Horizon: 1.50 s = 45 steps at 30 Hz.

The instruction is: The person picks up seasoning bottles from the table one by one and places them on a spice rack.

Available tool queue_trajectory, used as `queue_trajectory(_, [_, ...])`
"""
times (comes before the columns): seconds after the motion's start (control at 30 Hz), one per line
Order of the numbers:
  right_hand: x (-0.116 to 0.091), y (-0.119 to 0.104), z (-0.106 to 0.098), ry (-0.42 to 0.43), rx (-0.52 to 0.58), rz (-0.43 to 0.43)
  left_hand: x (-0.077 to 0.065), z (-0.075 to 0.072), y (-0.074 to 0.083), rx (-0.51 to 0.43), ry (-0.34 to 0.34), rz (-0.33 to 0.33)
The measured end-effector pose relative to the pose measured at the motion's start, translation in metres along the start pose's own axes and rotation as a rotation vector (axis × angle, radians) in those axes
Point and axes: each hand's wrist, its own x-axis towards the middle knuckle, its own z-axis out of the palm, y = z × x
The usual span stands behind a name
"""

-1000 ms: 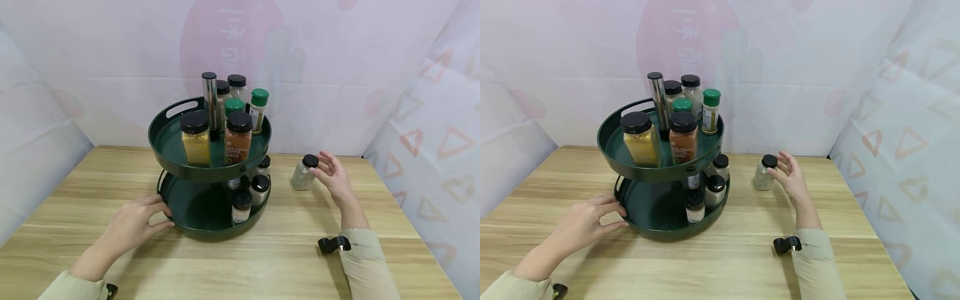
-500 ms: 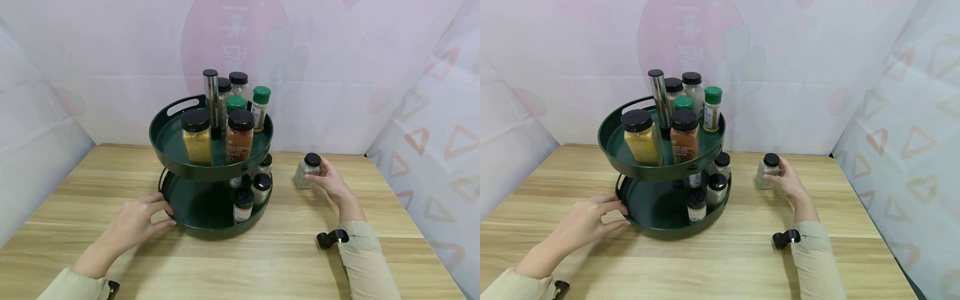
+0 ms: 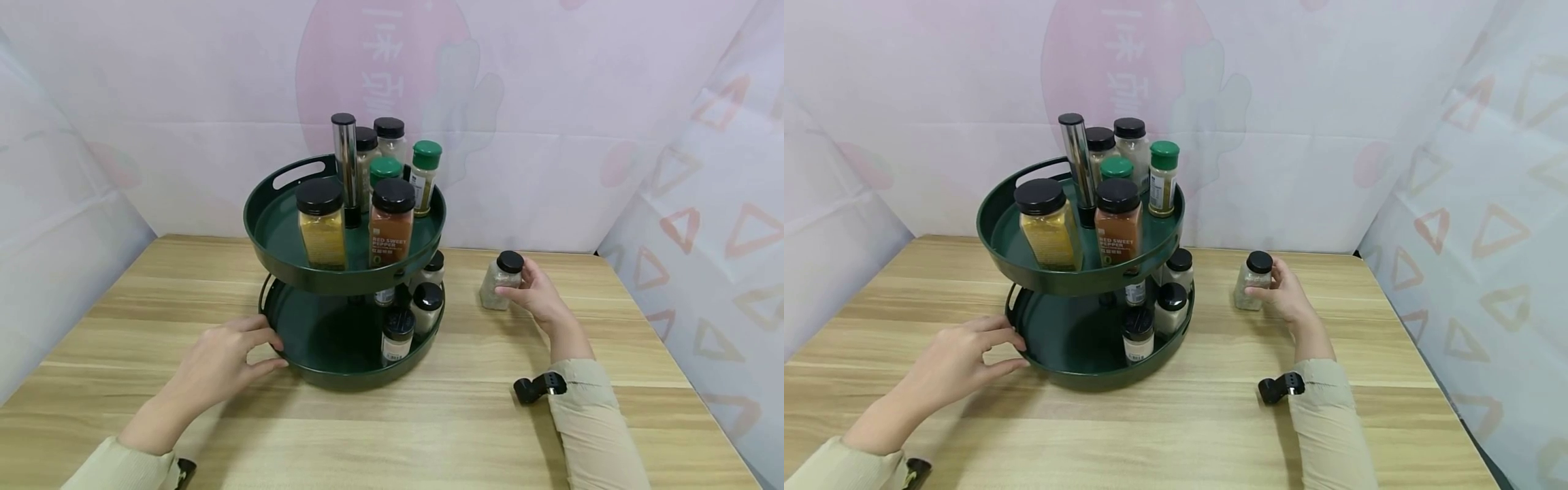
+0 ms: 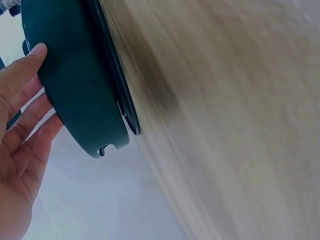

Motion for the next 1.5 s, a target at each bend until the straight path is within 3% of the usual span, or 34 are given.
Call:
queue_trajectory(0.3, [0.001,0.002,0.002,0.019,-0.038,0.015,0.0,0.0,0.001,-0.007,0.004,-0.001])
queue_trajectory(0.93, [-0.007,0.0,0.005,0.081,0.01,0.046,0.001,0.001,0.001,-0.022,0.002,-0.006])
queue_trajectory(1.5, [-0.021,-0.004,0.009,0.05,-0.042,0.009,0.0,0.001,0.001,-0.026,0.012,-0.012])
